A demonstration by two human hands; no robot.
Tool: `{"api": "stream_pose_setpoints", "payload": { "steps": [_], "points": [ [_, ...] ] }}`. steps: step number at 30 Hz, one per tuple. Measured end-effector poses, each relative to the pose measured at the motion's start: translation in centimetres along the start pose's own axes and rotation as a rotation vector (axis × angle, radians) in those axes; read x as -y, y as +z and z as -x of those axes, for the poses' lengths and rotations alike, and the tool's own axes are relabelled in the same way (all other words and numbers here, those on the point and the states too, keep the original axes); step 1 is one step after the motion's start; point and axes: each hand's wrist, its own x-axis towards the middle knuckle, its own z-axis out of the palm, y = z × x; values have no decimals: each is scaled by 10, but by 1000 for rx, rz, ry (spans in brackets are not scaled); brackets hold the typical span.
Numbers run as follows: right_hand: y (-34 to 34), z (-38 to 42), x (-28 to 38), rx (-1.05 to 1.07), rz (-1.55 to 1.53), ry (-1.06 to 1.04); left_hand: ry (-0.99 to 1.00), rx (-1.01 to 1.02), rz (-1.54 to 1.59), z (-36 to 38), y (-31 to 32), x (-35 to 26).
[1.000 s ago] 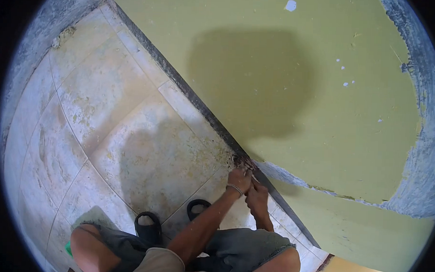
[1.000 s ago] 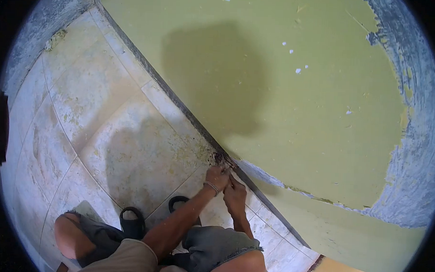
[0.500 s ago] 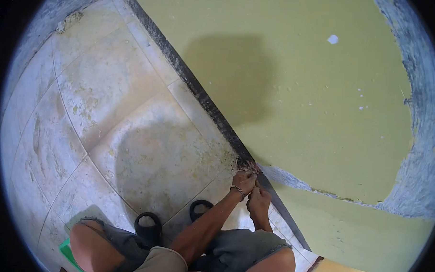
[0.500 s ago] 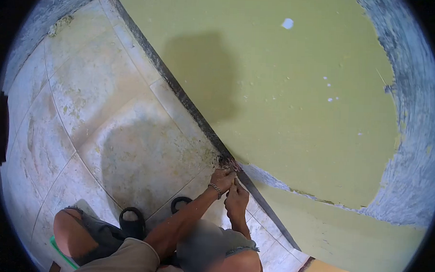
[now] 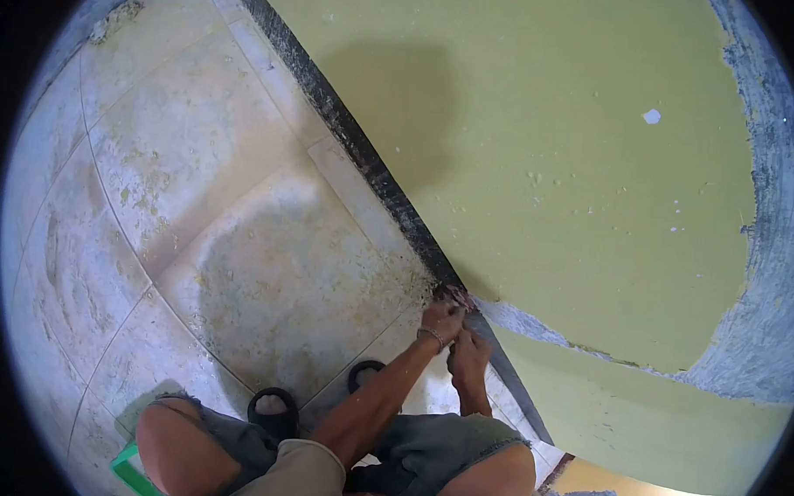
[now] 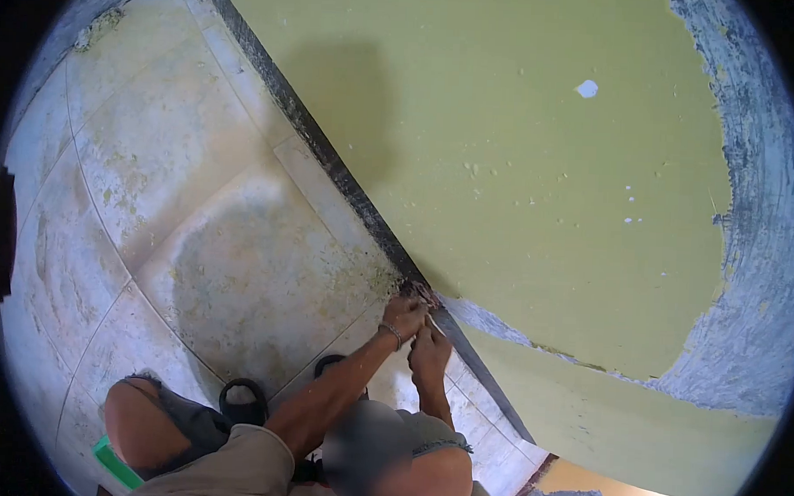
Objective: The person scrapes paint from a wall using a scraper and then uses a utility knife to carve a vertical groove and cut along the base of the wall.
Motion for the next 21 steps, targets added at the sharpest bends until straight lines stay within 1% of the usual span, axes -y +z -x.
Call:
{"api": "stream_pose_setpoints", "payload": {
  "steps": [1,2,4,5,6,8,9,10,11,12,13,14,15,16,17,18,19,20,21],
  "points": [
    [-4,13,13,-79,106,16,165,-75,-184,6,8,-2],
    [-16,16,7,-48,-3,-83,168,-80,-188,5,12,-3],
    [-17,17,11,-63,-86,-2,142,-72,-81,19,15,-17],
    [-11,10,13,-68,-85,0,114,-60,-55,12,9,-16],
    [-2,1,14,-26,-42,17,107,-54,-49,7,3,-14],
    [0,-3,13,26,-1,31,8,-37,-57,-2,-10,-12],
    [-3,0,9,28,-10,-17,68,-81,32,4,-4,-10],
    [-10,6,4,26,-18,-60,66,-84,25,14,6,-13],
    [-21,11,2,-30,-84,-62,167,-157,-56,21,16,-18],
    [-19,5,-2,-24,-84,-59,261,-229,-133,26,20,-24],
    [-18,-4,-9,-20,-30,-116,252,-176,-126,24,15,-25],
    [-13,-1,1,-24,26,-171,251,-170,-123,18,6,-26],
    [-7,-3,14,26,82,41,120,-87,-48,10,-5,-25],
    [-3,-2,10,25,86,38,-7,-14,24,0,-19,-25],
    [5,-4,8,54,69,-39,-132,50,95,-6,-27,-25],
    [12,-5,8,84,46,-116,-129,40,92,-3,-22,-24],
    [-1,6,12,27,6,-11,49,-58,-6,8,-8,-22],
    [-11,1,-8,6,-44,-198,235,-152,-108,15,3,-21],
    [-14,12,2,5,-74,-144,224,-113,-86,21,8,-23]
  ]
}}
